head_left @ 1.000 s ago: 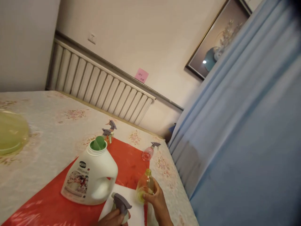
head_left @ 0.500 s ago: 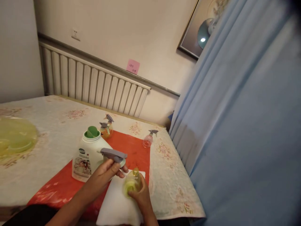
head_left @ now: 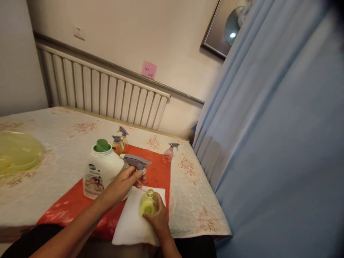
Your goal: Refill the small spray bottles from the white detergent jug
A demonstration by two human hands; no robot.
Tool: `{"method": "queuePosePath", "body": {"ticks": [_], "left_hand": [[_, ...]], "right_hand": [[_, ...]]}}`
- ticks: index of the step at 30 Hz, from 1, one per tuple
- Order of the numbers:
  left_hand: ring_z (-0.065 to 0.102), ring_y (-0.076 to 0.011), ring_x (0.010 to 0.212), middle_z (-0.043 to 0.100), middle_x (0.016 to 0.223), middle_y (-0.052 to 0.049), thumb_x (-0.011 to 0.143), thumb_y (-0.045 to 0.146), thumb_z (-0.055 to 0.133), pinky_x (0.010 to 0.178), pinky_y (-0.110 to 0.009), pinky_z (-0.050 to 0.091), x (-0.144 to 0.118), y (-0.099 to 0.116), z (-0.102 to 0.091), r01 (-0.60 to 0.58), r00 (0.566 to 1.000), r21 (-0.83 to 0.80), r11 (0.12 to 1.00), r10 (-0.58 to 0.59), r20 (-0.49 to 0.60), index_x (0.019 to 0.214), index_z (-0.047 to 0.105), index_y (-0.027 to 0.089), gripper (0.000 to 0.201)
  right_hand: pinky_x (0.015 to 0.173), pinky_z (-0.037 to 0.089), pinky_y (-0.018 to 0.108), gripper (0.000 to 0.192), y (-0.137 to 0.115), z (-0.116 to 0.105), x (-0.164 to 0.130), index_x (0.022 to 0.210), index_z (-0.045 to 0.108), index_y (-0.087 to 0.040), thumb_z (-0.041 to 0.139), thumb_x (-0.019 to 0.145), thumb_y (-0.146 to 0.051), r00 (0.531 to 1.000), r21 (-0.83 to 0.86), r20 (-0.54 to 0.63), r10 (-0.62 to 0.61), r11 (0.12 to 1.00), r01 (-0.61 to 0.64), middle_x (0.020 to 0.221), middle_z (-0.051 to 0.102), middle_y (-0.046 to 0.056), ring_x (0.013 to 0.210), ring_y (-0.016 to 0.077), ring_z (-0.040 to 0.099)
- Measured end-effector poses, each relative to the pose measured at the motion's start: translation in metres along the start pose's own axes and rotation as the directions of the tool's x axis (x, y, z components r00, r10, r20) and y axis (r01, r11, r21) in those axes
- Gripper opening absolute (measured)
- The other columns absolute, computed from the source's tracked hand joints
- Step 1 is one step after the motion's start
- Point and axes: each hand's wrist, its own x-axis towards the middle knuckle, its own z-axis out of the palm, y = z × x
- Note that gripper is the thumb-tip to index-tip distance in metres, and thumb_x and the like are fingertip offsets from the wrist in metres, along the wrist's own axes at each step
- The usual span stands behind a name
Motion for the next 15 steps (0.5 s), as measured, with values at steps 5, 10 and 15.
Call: {"method": "queuePosePath", "body": {"ticks": [5, 10, 15], "left_hand": [[0.063, -0.0175, 0.066, 0.067, 0.074, -0.004, 0.076, 0.053, 0.058, 0.063, -0.031, 0.052, 0.007, -0.005, 0.009, 0.014, 1.000, 0.046, 0.999, -0.014, 0.006, 0.078, 0.060, 0.015, 0.038], [0.063, -0.0172, 0.065, 0.066, 0.073, -0.003, 0.078, 0.053, 0.056, 0.060, -0.030, 0.052, 0.017, -0.022, 0.019, 0.003, 1.000, 0.033, 0.999, -0.004, 0.026, 0.079, 0.060, 0.016, 0.037], [0.063, -0.0190, 0.070, 0.064, 0.074, -0.004, 0.080, 0.051, 0.055, 0.061, -0.031, 0.053, 0.025, -0.034, 0.026, -0.021, 0.998, 0.057, 0.998, 0.018, 0.062, 0.077, 0.058, 0.016, 0.035]], "right_hand": [[0.107, 0.038, 0.039, 0.090, 0.003, 0.000, -0.001, 0.133, 0.048, -0.018, 0.078, 0.049, -0.008, 1.000, -0.035, 0.003, -0.012, 0.999, 0.012, 0.133, 0.057, 0.010, 0.125, 0.0284, 0.051], [0.107, 0.038, 0.039, 0.088, 0.008, 0.000, -0.001, 0.131, 0.050, -0.021, 0.079, 0.048, -0.010, 0.999, -0.025, -0.002, -0.049, 0.998, 0.049, 0.131, 0.059, 0.008, 0.124, 0.0283, 0.052], [0.107, 0.040, 0.039, 0.090, 0.007, 0.001, 0.000, 0.131, 0.051, -0.022, 0.079, 0.047, -0.009, 0.999, -0.033, -0.017, -0.037, 0.999, 0.036, 0.131, 0.059, 0.007, 0.124, 0.0295, 0.052]]}}
